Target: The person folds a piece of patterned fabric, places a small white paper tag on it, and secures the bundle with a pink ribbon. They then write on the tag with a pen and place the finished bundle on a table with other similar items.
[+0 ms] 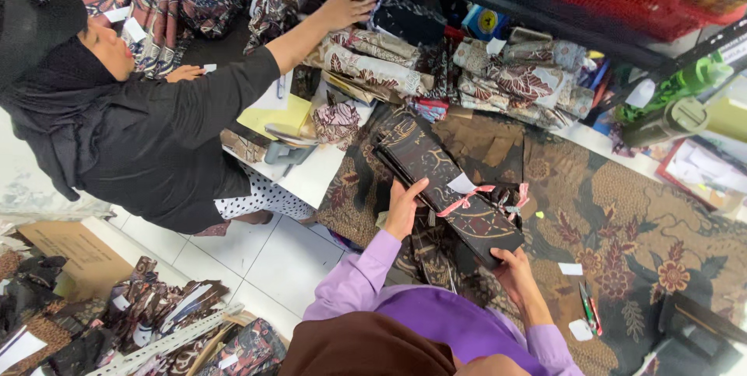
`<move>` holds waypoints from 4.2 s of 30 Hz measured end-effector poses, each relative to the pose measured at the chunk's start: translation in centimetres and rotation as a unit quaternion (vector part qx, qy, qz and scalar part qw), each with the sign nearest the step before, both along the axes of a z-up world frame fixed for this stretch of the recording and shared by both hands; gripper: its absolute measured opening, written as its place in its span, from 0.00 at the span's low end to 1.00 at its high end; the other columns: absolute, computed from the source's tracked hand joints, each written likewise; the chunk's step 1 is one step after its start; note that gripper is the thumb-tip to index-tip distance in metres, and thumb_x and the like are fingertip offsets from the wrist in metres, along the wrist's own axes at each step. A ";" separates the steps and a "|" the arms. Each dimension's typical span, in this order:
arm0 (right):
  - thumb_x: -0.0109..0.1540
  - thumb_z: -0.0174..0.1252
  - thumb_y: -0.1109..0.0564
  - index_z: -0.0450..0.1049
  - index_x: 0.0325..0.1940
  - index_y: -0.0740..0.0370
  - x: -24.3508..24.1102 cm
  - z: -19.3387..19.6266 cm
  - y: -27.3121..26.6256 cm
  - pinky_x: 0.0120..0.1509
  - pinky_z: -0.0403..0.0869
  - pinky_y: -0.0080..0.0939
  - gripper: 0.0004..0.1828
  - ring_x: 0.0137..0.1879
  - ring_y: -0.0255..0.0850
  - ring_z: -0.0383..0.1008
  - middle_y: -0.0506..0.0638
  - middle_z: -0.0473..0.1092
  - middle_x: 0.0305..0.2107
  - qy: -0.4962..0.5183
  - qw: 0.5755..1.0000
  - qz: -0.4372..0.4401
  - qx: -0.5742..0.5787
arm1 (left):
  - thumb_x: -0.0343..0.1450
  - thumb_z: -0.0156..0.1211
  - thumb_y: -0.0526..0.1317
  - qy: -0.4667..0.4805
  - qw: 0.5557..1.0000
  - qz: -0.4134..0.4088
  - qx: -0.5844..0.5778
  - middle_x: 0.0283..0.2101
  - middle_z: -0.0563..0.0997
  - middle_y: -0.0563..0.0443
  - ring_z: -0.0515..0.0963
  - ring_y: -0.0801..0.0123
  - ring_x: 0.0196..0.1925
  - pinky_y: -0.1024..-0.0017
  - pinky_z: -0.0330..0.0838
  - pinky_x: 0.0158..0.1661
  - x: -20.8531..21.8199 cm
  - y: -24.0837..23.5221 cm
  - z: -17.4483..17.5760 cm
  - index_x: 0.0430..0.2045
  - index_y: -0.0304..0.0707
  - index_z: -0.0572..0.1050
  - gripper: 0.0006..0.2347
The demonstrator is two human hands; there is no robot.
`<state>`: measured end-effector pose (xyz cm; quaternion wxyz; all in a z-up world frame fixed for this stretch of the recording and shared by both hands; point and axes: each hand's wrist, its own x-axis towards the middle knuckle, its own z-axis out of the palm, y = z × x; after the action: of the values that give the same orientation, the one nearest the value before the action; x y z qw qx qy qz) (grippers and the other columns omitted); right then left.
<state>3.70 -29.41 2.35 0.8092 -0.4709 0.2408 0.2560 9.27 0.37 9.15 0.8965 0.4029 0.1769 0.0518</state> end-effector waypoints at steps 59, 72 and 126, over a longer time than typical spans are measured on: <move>0.55 0.73 0.41 0.65 0.65 0.75 6.3 -2.3 0.1 0.66 0.68 0.46 0.46 0.61 0.49 0.71 0.65 0.69 0.56 -0.155 0.853 0.072 -0.493 | 0.65 0.75 0.44 0.197 0.893 -0.063 0.400 0.45 0.81 0.34 0.82 0.55 0.46 0.61 0.75 0.47 -7.9 -3.8 -9.9 0.45 0.22 0.74 0.24; 0.56 0.65 0.61 0.56 0.63 0.74 5.8 -3.0 2.9 0.54 0.75 0.42 0.36 0.50 0.44 0.75 0.60 0.70 0.48 -0.093 0.955 -0.012 -0.281 | 0.63 0.73 0.44 0.249 0.901 -0.113 0.336 0.48 0.84 0.38 0.83 0.56 0.48 0.67 0.74 0.50 -6.2 -3.5 -8.3 0.50 0.26 0.74 0.25; 0.64 0.65 0.57 0.70 0.60 0.67 -3.9 -3.1 -9.1 0.57 0.73 0.46 0.23 0.51 0.49 0.73 0.60 0.69 0.48 -0.240 0.791 0.041 -0.561 | 0.66 0.67 0.36 0.248 0.955 -0.132 -0.092 0.44 0.84 0.55 0.82 0.70 0.47 0.70 0.75 0.48 -8.6 -0.3 -10.4 0.45 0.38 0.80 0.13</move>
<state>-0.21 -38.52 -0.79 0.4235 -0.8977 0.1210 -0.0126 0.65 0.03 -1.30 0.8565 0.3390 0.3427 -0.1844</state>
